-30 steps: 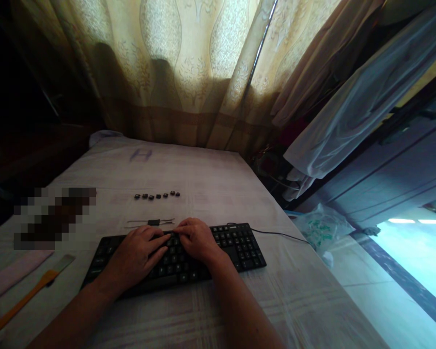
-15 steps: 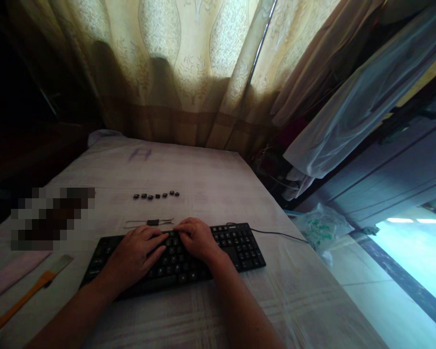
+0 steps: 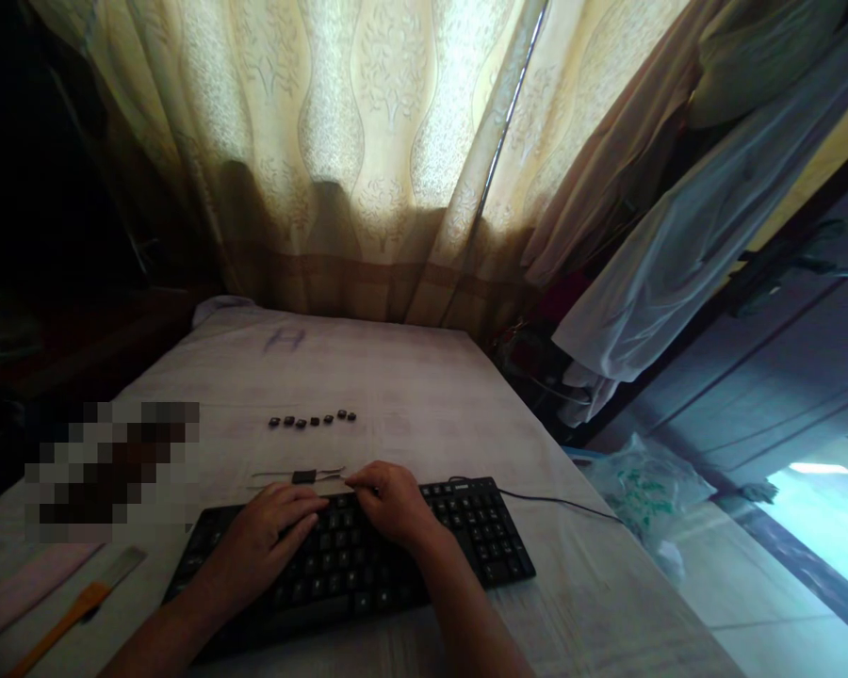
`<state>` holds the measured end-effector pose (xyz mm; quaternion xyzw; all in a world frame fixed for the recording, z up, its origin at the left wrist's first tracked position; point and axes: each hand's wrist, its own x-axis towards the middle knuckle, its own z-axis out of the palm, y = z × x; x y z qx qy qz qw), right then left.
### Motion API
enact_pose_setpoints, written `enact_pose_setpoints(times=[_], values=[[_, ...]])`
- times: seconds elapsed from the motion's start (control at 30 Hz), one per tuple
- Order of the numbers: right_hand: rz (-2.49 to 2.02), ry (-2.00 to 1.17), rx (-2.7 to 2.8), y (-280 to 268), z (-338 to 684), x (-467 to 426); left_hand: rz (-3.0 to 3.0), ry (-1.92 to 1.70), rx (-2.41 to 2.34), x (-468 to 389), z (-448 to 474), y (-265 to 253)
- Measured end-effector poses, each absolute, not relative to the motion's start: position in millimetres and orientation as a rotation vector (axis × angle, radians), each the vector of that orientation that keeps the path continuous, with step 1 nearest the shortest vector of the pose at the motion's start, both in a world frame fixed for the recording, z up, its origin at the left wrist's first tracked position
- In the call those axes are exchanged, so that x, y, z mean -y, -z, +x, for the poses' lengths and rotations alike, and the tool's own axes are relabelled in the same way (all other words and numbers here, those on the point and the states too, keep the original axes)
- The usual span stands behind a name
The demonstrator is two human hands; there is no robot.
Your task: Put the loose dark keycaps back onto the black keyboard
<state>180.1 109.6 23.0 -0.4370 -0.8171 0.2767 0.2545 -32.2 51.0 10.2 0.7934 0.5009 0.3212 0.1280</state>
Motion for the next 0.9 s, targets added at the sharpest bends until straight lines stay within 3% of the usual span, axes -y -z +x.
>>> enact_pose_setpoints(times=[0.13, 0.33, 0.6, 0.9], values=[[-1.321, -0.789, 2.243, -26.7, 172.7, -135.5, 2.298, -0.918, -1.454, -50.5, -31.5, -9.8], [-1.644, -0.591, 2.166, -23.2, 150.5, -188.0, 2.308, -0.938, -1.450, -50.8, -32.1, -9.7], [-1.765, -0.539, 2.143, -19.3, 127.2, -215.9, 2.323, -0.919, -1.442, -49.8, -30.6, -12.2], [-1.666, -0.794, 2.065, -27.1, 134.5, -203.4, 2.287, -0.943, -1.453, -50.1, -31.4, -9.0]])
